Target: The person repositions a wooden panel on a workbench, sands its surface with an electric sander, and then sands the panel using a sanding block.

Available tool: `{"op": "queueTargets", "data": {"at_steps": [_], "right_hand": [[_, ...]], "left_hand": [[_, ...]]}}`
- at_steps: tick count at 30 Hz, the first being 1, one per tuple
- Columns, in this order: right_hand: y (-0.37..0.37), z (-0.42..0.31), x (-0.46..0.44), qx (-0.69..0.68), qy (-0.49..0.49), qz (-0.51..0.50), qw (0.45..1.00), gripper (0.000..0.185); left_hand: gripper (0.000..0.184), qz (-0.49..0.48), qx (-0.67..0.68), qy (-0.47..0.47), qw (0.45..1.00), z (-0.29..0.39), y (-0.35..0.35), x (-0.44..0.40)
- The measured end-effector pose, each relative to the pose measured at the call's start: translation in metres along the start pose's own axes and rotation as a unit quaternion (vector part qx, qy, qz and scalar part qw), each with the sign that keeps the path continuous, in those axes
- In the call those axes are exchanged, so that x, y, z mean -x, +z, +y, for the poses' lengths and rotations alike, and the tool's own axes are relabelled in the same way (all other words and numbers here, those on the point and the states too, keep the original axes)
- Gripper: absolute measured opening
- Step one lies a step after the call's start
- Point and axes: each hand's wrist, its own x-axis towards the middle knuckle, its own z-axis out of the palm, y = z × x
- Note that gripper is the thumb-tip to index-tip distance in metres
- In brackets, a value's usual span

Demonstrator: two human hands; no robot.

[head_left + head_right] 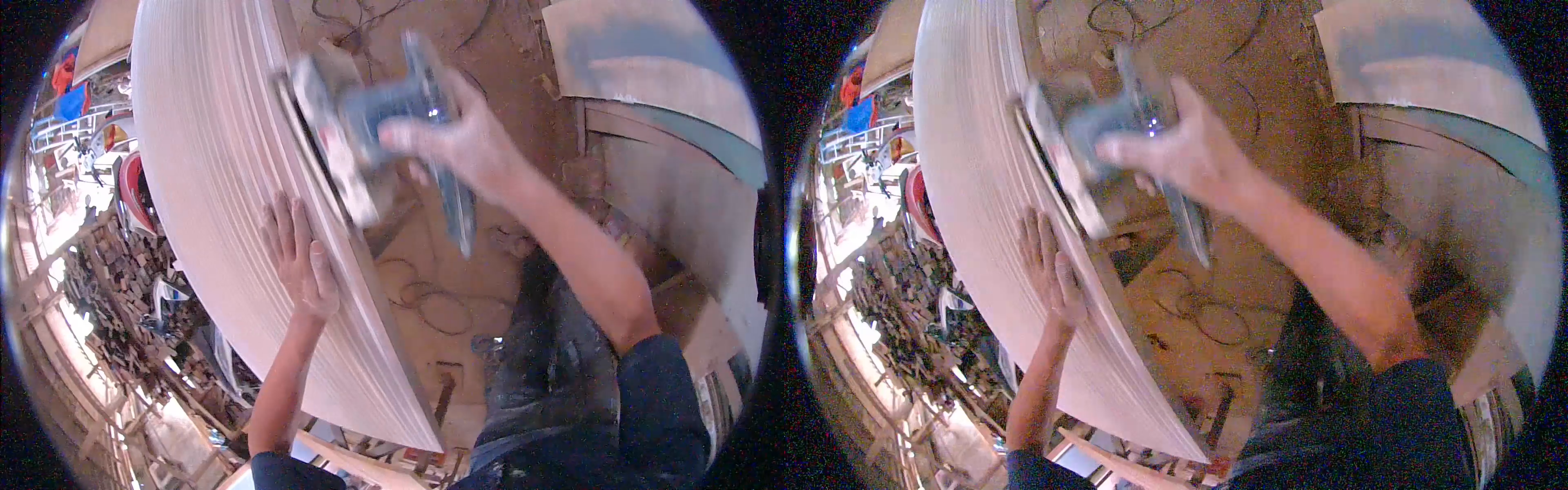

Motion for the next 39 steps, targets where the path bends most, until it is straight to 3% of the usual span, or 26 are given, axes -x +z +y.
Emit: {"op": "queueTargets", "data": {"at_steps": [5, 7, 12, 20, 24, 28, 32, 34, 35, 37, 39], "right_hand": [[0.009, 0.021, 0.113, 0.072, -0.026, -0.007, 0.997, 0.076], [0.016, 0.021, 0.154, 0.064, 0.062, -0.013, 0.996, 0.084], [0.024, 0.040, 0.214, 0.040, 0.107, -0.038, 0.993, 0.086], [0.016, 0.014, 0.136, 0.013, 0.073, -0.015, 0.997, 0.076], [0.015, 0.013, 0.100, 0.050, 0.019, 0.005, 0.999, 0.066], [0.022, -0.010, 0.053, -0.107, 0.080, 0.042, 0.990, 0.055], [0.024, -0.031, 0.000, -0.022, 0.049, 0.041, 0.998, 0.040], [0.026, -0.042, -0.032, 0.003, 0.052, 0.091, 0.994, 0.037], [0.030, -0.055, -0.034, 0.019, 0.016, 0.061, 0.998, 0.036], [0.036, -0.063, -0.035, 0.034, -0.012, 0.020, 0.999, 0.034], [0.022, -0.050, -0.047, 0.006, -0.004, 0.033, 0.999, 0.043]], "left_hand": [[0.060, 0.003, -0.031, 0.030, 0.999, -0.003, 0.002, 0.001], [0.059, -0.021, -0.031, 0.005, 0.999, -0.002, -0.003, 0.002], [0.059, -0.010, 0.001, -0.001, 1.000, -0.002, -0.001, 0.003], [0.059, -0.024, -0.074, -0.006, 0.997, -0.003, 0.000, 0.005], [0.058, -0.008, -0.020, 0.006, 1.000, 0.004, -0.004, 0.002], [0.058, -0.025, 0.001, -0.023, 0.999, 0.002, -0.007, -0.002], [0.056, -0.020, -0.005, -0.049, 0.999, -0.001, -0.006, 0.005], [0.056, -0.014, 0.003, -0.052, 0.999, -0.002, -0.006, 0.000], [0.055, -0.007, -0.008, -0.048, 0.999, -0.001, -0.007, 0.000], [0.054, -0.004, -0.020, -0.056, 0.998, 0.001, -0.007, 0.001], [0.056, 0.030, -0.004, -0.005, 1.000, -0.001, -0.007, 0.003]]}}
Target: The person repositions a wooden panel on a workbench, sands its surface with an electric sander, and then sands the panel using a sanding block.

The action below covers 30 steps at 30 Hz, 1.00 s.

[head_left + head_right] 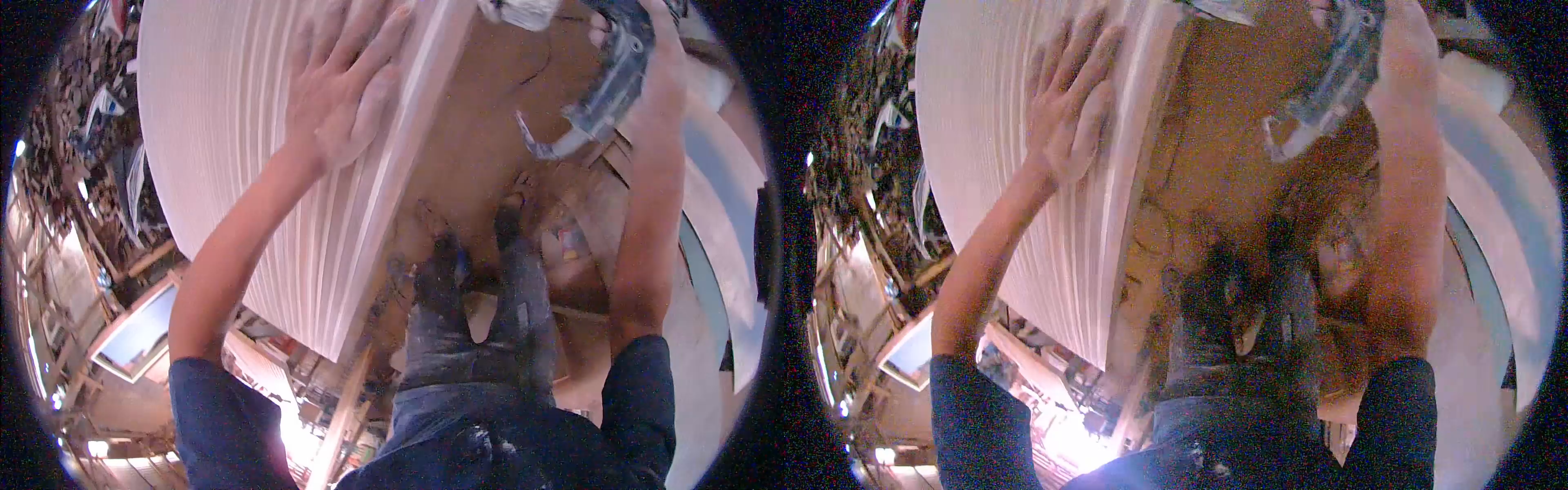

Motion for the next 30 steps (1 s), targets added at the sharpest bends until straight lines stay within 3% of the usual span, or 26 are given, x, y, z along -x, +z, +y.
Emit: {"op": "queueTargets", "data": {"at_steps": [3, 8, 11, 13, 17, 20, 23, 24, 26, 30], "right_hand": [[-0.009, 0.019, 0.034, 0.004, 0.042, -0.005, 0.999, 0.034], [0.017, 0.037, 0.132, 0.043, 0.037, 0.019, 0.998, 0.033], [0.015, 0.060, 0.171, -0.028, 0.087, 0.027, 0.995, 0.030], [0.011, 0.073, 0.201, -0.048, 0.161, 0.014, 0.986, 0.040], [0.016, 0.097, 0.260, -0.095, 0.143, 0.029, 0.985, 0.056], [0.017, 0.119, 0.306, -0.013, 0.162, 0.048, 0.986, 0.080], [0.016, 0.135, 0.348, -0.058, 0.189, -0.016, 0.980, 0.082], [0.023, 0.143, 0.372, -0.065, 0.177, 0.016, 0.982, 0.070], [0.021, 0.163, 0.398, -0.038, 0.139, 0.023, 0.989, 0.071], [0.024, 0.172, 0.451, -0.050, 0.234, 0.021, 0.971, 0.078]], "left_hand": [[0.059, -0.073, -0.048, -0.049, 0.995, 0.008, -0.013, 0.004], [0.059, -0.032, -0.038, -0.033, 0.998, 0.003, -0.002, 0.018], [0.059, -0.029, -0.043, -0.037, 0.998, 0.003, 0.001, 0.022], [0.058, -0.021, -0.035, -0.033, 0.999, 0.003, 0.001, 0.024], [0.057, -0.002, -0.030, -0.016, 0.999, -0.002, 0.007, 0.032], [0.057, 0.019, -0.017, -0.007, 1.000, -0.001, 0.009, 0.035], [0.056, 0.049, -0.008, -0.008, 0.999, 0.000, 0.011, 0.044], [0.056, 0.056, -0.003, -0.001, 0.998, -0.002, 0.011, 0.056], [0.055, 0.077, 0.004, 0.006, 0.997, -0.004, 0.014, 0.050], [0.055, 0.112, 0.008, 0.017, 0.994, -0.013, 0.024, 0.045]]}}
